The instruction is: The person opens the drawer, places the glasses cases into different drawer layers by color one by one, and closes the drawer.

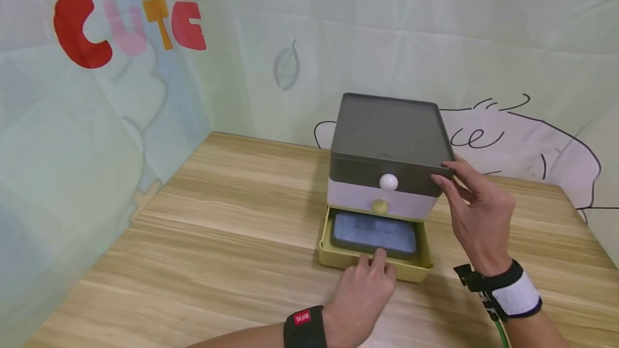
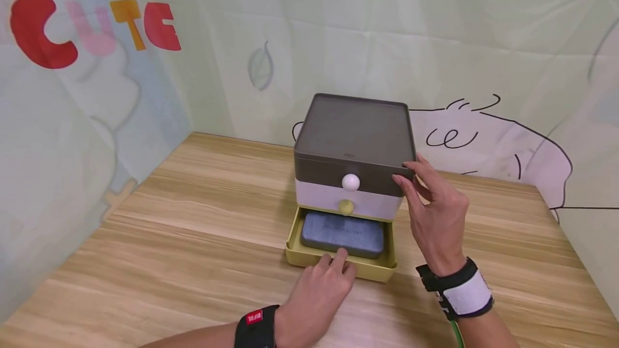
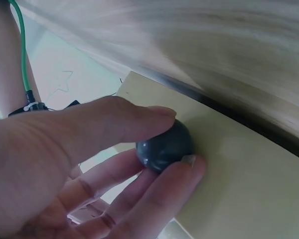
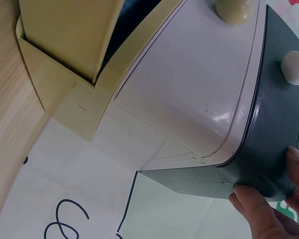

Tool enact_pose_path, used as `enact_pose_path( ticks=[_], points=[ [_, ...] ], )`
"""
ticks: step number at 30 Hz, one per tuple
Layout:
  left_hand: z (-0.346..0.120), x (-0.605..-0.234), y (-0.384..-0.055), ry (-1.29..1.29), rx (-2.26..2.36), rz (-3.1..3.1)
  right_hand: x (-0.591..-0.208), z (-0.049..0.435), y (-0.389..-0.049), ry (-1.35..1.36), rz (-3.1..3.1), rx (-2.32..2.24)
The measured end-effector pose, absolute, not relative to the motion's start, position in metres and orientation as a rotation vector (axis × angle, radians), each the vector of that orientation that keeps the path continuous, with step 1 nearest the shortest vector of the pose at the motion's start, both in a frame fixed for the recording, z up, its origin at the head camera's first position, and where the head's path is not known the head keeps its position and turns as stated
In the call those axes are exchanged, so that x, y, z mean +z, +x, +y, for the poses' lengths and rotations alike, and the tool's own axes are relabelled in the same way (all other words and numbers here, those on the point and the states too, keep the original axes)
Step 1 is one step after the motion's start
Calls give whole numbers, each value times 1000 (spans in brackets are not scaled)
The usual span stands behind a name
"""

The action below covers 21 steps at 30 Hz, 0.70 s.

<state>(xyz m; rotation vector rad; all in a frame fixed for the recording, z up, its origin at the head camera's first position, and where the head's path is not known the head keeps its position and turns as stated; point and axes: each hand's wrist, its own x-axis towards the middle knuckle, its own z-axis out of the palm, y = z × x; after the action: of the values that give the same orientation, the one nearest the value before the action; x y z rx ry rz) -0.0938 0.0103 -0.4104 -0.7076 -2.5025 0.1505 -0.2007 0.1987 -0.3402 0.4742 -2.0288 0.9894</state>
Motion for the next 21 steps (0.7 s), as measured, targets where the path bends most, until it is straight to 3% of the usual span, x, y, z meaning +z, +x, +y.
enact_pose_path(
  ticks=[21],
  points=[
    [5, -412, -110, -753, 114, -2580, -342, 199, -202, 453, -2036, 1006]
  ],
)
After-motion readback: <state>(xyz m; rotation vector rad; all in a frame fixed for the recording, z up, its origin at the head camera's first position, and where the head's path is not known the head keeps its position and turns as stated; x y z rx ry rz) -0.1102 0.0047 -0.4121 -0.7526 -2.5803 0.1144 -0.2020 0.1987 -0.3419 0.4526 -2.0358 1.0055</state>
